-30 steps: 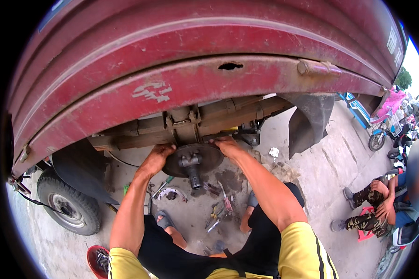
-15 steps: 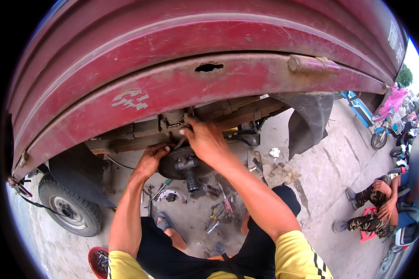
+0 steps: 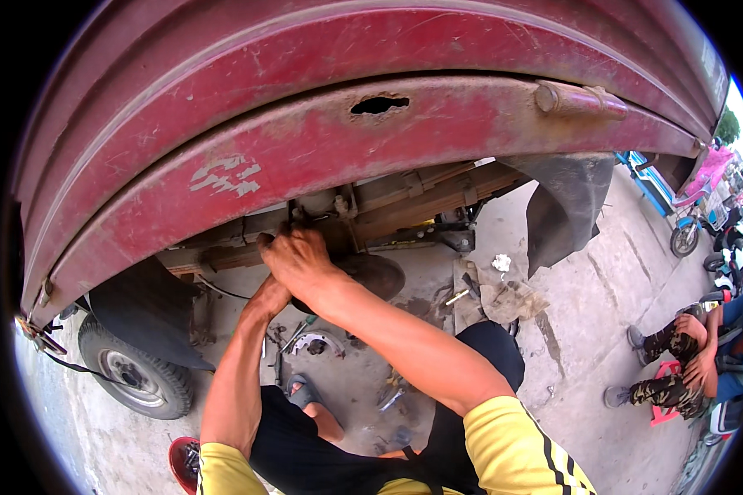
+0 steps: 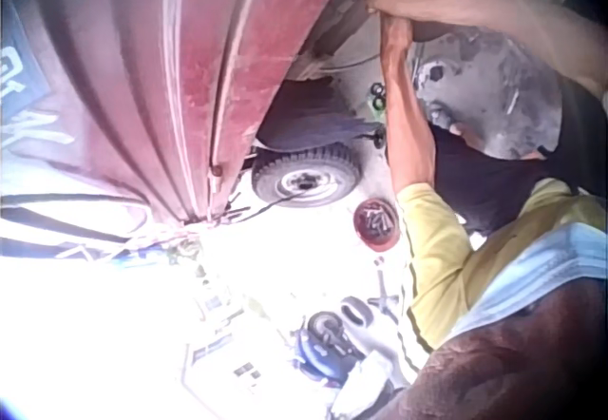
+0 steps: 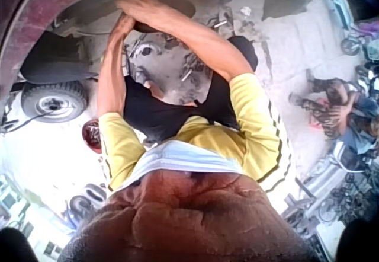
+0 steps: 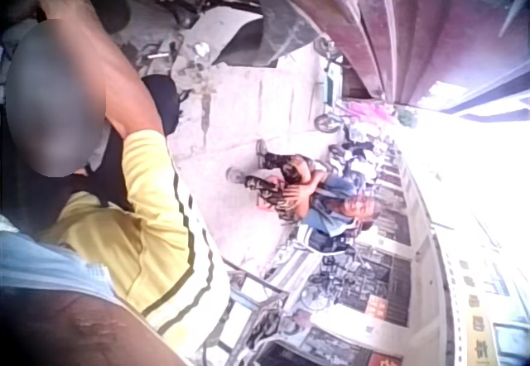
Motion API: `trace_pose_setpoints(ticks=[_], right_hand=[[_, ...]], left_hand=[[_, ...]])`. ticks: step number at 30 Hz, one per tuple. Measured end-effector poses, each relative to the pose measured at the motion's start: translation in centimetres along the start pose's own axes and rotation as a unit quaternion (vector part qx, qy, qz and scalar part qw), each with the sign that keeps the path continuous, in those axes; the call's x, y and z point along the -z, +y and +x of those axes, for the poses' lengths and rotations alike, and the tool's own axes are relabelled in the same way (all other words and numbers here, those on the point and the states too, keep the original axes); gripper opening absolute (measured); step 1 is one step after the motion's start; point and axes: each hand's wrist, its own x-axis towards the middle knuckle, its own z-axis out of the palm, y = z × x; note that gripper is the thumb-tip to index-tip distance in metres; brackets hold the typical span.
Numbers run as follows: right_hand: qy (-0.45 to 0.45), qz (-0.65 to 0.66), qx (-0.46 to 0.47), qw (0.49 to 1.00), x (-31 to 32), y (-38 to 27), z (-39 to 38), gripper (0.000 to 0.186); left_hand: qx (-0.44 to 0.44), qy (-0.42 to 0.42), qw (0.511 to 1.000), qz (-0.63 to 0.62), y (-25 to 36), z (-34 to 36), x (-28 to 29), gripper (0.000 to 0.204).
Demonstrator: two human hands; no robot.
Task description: The person works on a rear brake assembly of a red vehicle, manipulating the brake shoes and hub by hand before using a flashlight to illuminate the underside of the axle.
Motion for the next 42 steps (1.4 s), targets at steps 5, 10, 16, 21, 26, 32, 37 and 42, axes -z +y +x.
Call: trace_pose_setpoints(ticks=[5, 10, 16, 21, 26, 32, 37, 42], right_hand=[[0.01, -0.032, 0.013, 0.999, -1.0, 0.5, 0.1, 0.015], [-0.041, -0.061, -0.013, 0.997, -0.2, -0.9, 0.3, 0.011], [0.045, 0.018, -0.043, 0.998, 0.1, 0.2, -0.1, 0.013], [-0.028, 0.034, -0.106, 0.993, 2.4, 2.9, -1.0, 0.019], [0.007, 0.174, -0.213, 0.961, 4.6, 5.6, -2.5, 0.022], [-0.011, 0.209, -0.332, 0.92, 4.8, 7.6, -5.9, 0.031], [-0.003, 0.249, -0.296, 0.922, 6.2, 5.9, -4.8, 0.027], [0.037, 0.148, -0.168, 0.974, 5.6, 4.2, -3.0, 0.024]], left_hand=[[0.002, 0.034, 0.999, -0.03, -1.0, 0.4, -0.5, 0.053], [0.015, 0.025, 0.999, -0.04, -0.4, -0.3, -0.4, 0.053], [-0.001, 0.047, 0.997, -0.068, -0.7, 0.5, -0.6, 0.053], [-0.011, 0.066, 0.997, -0.041, 1.0, 0.9, -1.5, 0.053], [0.006, 0.043, 0.998, -0.05, -0.1, 1.0, -0.6, 0.046], [0.013, 0.046, 0.997, -0.064, 1.3, 0.9, -1.2, 0.043], [-0.007, 0.076, 0.993, -0.094, -1.2, 1.3, -1.3, 0.037], [-0.027, 0.081, 0.991, -0.108, -1.0, 1.3, -1.6, 0.035]])
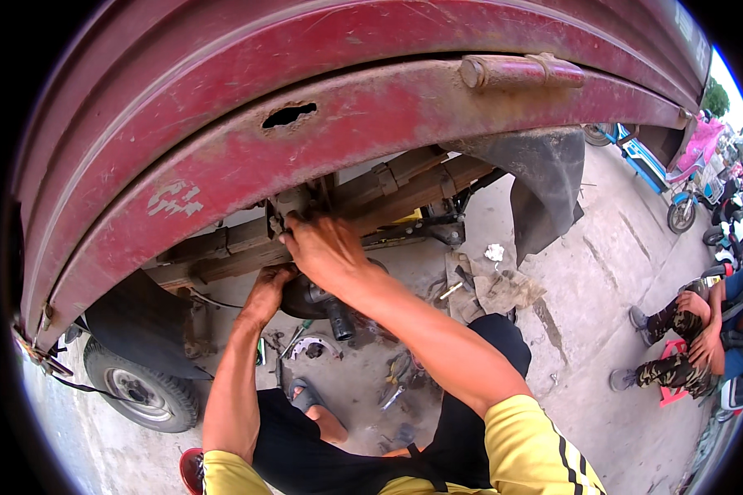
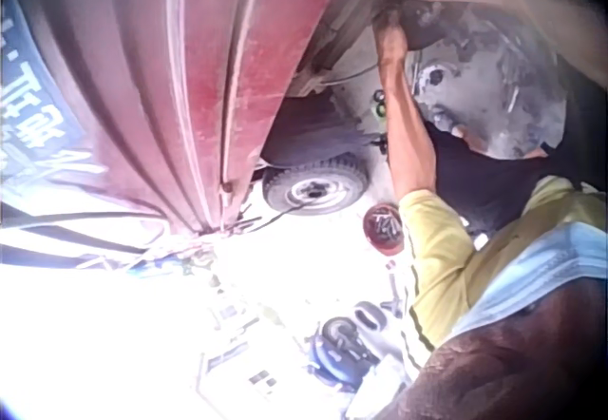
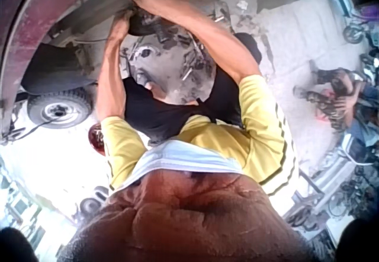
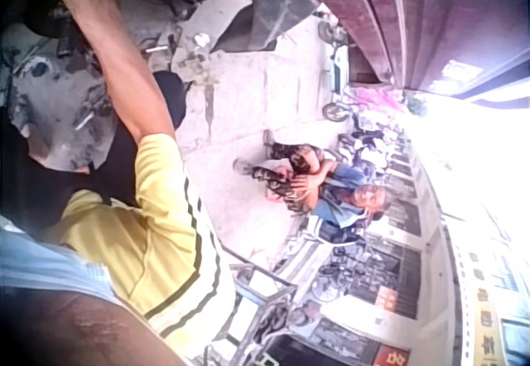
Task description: The person works on a rear brake assembly of a red vehicle, manipulating the brake shoes and hub by hand before using a flashlight to illuminate the underside of the axle.
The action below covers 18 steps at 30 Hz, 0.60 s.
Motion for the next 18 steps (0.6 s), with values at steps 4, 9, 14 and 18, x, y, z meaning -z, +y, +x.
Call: trace_pose_setpoints(ticks=[4, 9, 14, 18], right_hand=[[-0.009, -0.056, 0.063, 0.996, -2.6, -1.4, 0.8, 0.021], [-0.019, -0.106, 0.117, 0.987, -4.7, -2.2, 1.5, 0.015], [-0.045, -0.08, 0.121, 0.988, -3.6, -2.7, 1.6, 0.014], [0.015, -0.039, 0.099, 0.994, -2.7, -1.0, 1.4, 0.019]], left_hand=[[0.013, -0.042, 0.997, 0.063, 1.4, -0.3, 0.4, 0.046], [0.019, 0.01, 0.998, 0.053, 1.5, -0.9, -0.2, 0.061], [0.017, -0.008, 0.999, 0.034, 1.2, -0.9, 0.6, 0.055], [0.041, -0.05, 0.998, -0.007, 0.7, -0.4, 0.9, 0.047]])
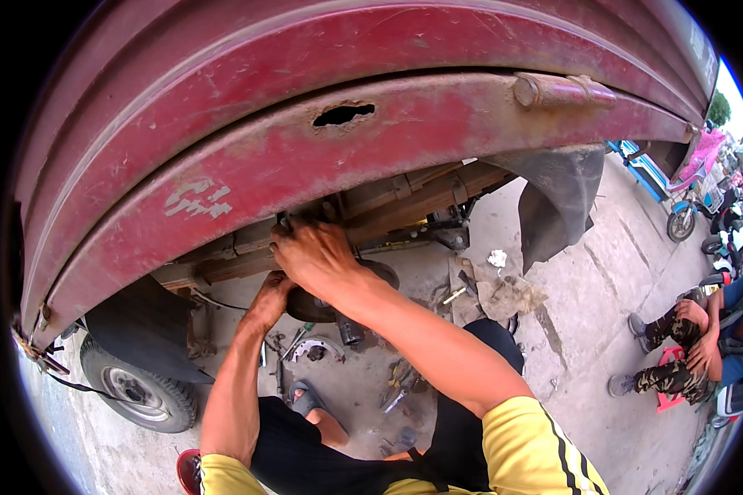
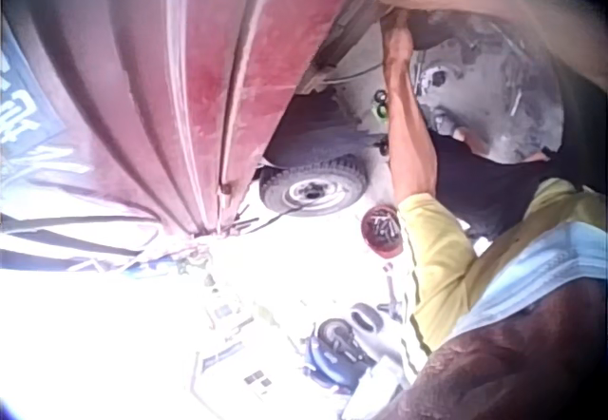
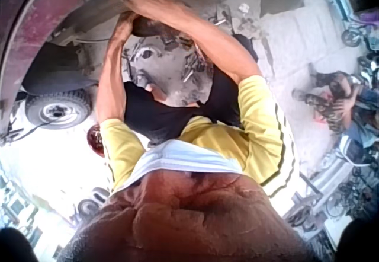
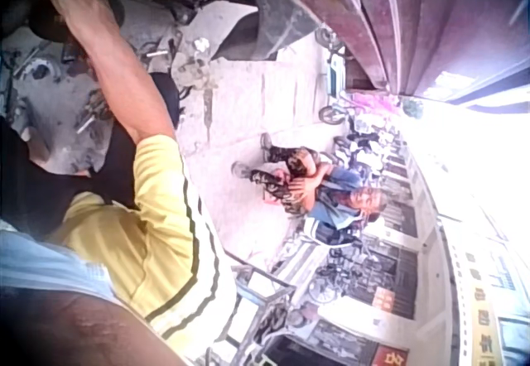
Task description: The person works on a rear brake assembly of a red vehicle, manipulating the brake shoes and hub by hand before using a flashlight to illuminate the underside of the axle.
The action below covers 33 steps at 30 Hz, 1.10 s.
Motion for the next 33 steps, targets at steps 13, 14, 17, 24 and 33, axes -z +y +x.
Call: trace_pose_setpoints(ticks=[13, 14, 17, 24, 33], right_hand=[[-0.201, 0.33, -0.451, 0.805, 0.3, 12.9, -9.8, 0.029], [-0.217, 0.342, -0.474, 0.781, 0.2, 13.3, -10.2, 0.028], [-0.189, 0.399, -0.517, 0.733, 0.6, 12.9, -9.1, 0.028], [-0.061, 0.398, -0.474, 0.783, 0.0, 12.7, -9.6, 0.03], [-0.078, 0.101, -0.208, 0.97, 5.1, 4.3, -3.4, 0.03]], left_hand=[[0.021, 0.04, 0.999, 0.007, -2.1, 1.4, 0.3, 0.042], [0.019, 0.047, 0.999, 0.007, -2.4, 1.3, 0.3, 0.038], [0.003, 0.076, 0.997, 0.01, -1.1, 0.3, 0.0, 0.034], [-0.013, 0.077, 0.997, 0.009, -0.5, 0.6, -0.7, 0.031], [-0.049, 0.07, 0.996, 0.02, -0.6, 0.4, -0.2, 0.026]])
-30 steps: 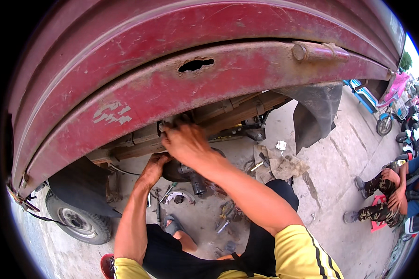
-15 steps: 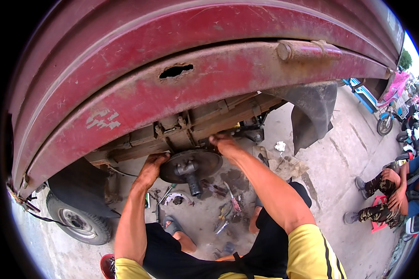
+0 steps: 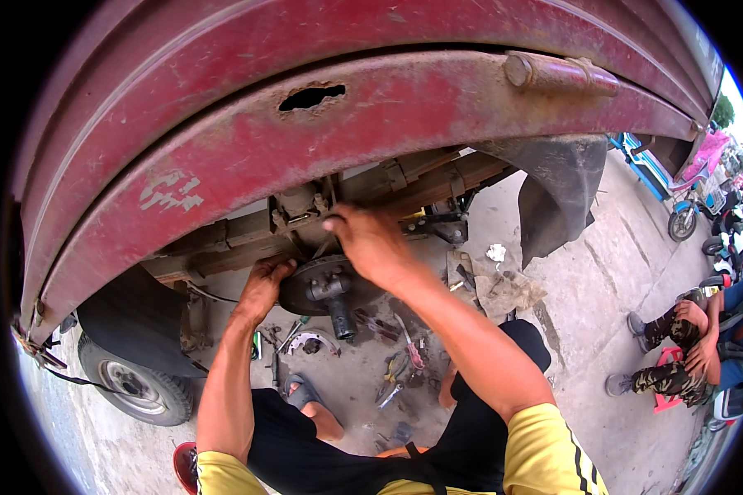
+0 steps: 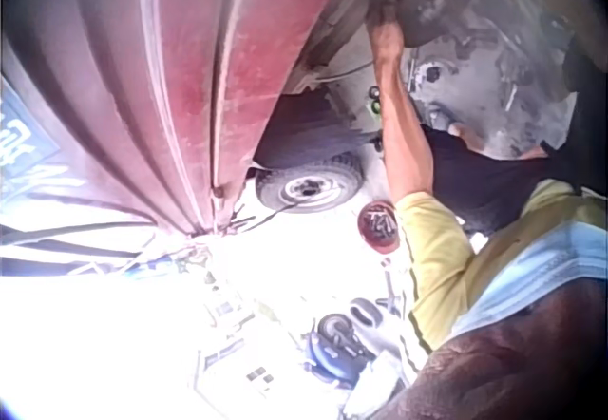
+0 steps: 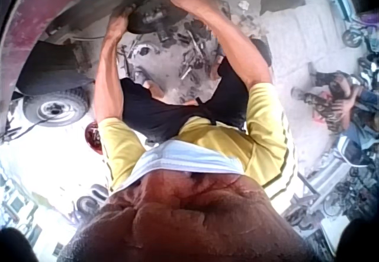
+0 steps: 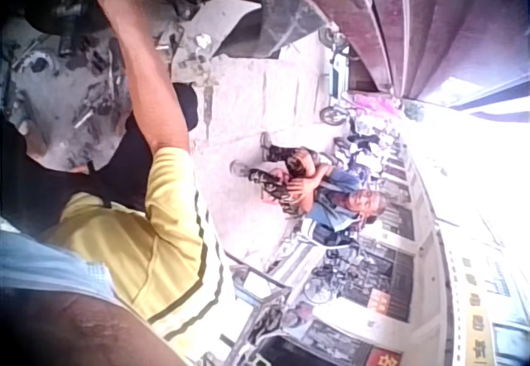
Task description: The person works on a rear brake assembly of a red vehicle, manipulating the brake shoes and hub by hand before using a flashlight to illuminate the underside of the axle.
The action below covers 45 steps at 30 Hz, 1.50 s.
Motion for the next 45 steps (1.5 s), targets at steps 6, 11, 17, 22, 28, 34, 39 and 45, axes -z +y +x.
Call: trace_pose_setpoints(ticks=[6, 11, 17, 22, 28, 34, 39, 45], right_hand=[[0.019, -0.058, 0.144, 0.988, -3.8, -3.1, 1.0, 0.022], [0.089, -0.15, 0.232, 0.957, -6.6, -4.4, 1.5, 0.028], [0.082, -0.102, 0.232, 0.964, -7.0, -4.7, 2.6, 0.026], [0.023, -0.087, 0.202, 0.975, -6.6, -4.5, 2.7, 0.024], [-0.007, 0.076, 0.072, 0.994, -6.6, -5.1, 2.6, 0.033], [-0.002, -0.097, 0.17, 0.981, -4.9, -5.1, 2.4, 0.023], [0.089, -0.109, 0.235, 0.962, -6.0, -4.1, 2.8, 0.018], [0.085, -0.073, 0.206, 0.972, -5.3, -4.1, 2.6, 0.022]], left_hand=[[0.039, -0.044, 0.998, 0.013, -0.2, 0.0, 0.4, 0.034], [0.035, -0.022, 0.997, 0.063, 1.3, -0.5, 0.1, 0.05], [0.041, -0.021, 0.999, -0.005, 0.7, -0.6, 0.2, 0.055], [0.101, -0.028, 0.994, -0.03, 1.1, -0.5, 0.5, 0.055], [0.052, -0.033, 0.998, -0.022, 1.6, -0.9, 0.0, 0.054], [0.093, -0.019, 0.992, -0.08, 2.4, -1.0, -0.1, 0.043], [0.068, -0.027, 0.997, -0.015, 1.8, -0.5, -0.4, 0.046], [0.069, -0.047, 0.996, -0.026, 1.2, -0.7, -0.1, 0.042]])
